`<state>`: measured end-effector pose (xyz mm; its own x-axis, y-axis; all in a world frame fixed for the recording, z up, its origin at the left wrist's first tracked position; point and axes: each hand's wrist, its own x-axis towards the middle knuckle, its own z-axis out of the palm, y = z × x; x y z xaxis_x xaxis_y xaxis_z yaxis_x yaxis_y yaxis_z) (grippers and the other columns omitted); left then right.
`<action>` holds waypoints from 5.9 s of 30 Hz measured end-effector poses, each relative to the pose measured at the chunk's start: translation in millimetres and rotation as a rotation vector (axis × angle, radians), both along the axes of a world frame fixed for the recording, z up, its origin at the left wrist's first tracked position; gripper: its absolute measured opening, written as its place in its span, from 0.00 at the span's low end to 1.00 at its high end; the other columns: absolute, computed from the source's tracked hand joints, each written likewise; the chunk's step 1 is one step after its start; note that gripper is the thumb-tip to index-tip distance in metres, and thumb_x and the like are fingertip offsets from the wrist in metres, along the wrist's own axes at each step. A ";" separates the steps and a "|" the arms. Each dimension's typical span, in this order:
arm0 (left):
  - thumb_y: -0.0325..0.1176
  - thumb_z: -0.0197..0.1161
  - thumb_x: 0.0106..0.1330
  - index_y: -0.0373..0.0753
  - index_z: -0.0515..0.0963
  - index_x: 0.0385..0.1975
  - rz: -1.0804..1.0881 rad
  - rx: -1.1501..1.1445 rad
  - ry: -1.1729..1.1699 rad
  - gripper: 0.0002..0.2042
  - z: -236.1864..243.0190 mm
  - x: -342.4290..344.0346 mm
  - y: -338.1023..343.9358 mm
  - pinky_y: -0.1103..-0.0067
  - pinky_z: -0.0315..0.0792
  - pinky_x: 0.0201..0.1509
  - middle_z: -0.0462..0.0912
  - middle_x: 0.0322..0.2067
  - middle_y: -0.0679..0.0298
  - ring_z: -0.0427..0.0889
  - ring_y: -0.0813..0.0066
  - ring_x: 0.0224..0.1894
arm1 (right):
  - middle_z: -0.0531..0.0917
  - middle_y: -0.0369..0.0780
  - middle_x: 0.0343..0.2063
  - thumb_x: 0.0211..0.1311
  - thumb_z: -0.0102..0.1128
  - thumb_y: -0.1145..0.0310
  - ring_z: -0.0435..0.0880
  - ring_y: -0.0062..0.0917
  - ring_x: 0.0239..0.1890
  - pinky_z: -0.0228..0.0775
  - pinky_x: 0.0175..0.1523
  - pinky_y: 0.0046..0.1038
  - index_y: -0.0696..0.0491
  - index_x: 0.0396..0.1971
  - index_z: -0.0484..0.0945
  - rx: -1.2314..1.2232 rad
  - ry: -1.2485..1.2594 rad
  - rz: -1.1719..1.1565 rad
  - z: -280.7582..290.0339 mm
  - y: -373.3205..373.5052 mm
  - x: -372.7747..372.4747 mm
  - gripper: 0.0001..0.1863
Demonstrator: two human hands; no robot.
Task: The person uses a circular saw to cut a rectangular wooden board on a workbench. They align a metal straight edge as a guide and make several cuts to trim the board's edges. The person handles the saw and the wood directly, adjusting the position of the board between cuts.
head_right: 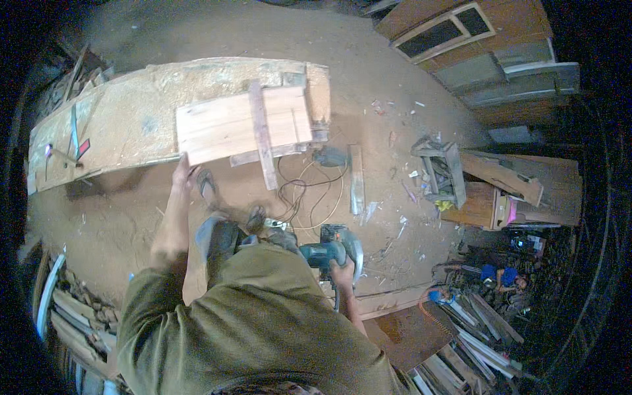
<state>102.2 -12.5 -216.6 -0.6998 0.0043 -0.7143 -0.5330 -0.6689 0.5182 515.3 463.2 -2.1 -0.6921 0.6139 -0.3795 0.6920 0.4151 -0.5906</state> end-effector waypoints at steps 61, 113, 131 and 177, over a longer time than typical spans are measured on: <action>0.52 0.72 0.55 0.45 0.54 0.77 -0.997 -1.689 0.860 0.50 85.3 -113.6 -61.9 0.47 0.41 0.81 0.53 0.76 0.47 0.49 0.45 0.78 | 0.81 0.33 0.27 0.64 0.66 0.69 0.76 0.16 0.27 0.67 0.33 0.23 0.61 0.51 0.81 -0.308 0.079 0.546 123.4 -162.4 -382.9 0.18; 0.56 0.53 0.64 0.28 0.52 0.75 -1.128 -1.661 0.833 0.46 67.3 -151.1 -101.0 0.52 0.35 0.83 0.51 0.76 0.40 0.44 0.48 0.81 | 0.83 0.40 0.42 0.60 0.65 0.76 0.80 0.24 0.46 0.72 0.53 0.28 0.60 0.52 0.78 -0.290 -0.256 0.640 37.2 -328.1 -563.0 0.19; 0.51 0.64 0.62 0.31 0.52 0.76 -1.146 -1.625 0.794 0.47 66.0 -151.4 -99.4 0.54 0.35 0.84 0.51 0.77 0.45 0.43 0.52 0.81 | 0.82 0.39 0.44 0.60 0.64 0.75 0.79 0.23 0.47 0.72 0.55 0.30 0.61 0.55 0.77 -0.281 -0.205 0.654 37.6 -338.5 -566.0 0.22; 0.50 0.50 0.74 0.34 0.61 0.73 -0.881 -1.483 0.667 0.33 55.6 -210.4 -126.9 0.50 0.37 0.82 0.51 0.76 0.46 0.46 0.53 0.81 | 0.83 0.40 0.47 0.62 0.62 0.79 0.80 0.23 0.50 0.72 0.57 0.29 0.61 0.57 0.77 -0.270 -0.165 0.629 35.5 -400.4 -643.1 0.22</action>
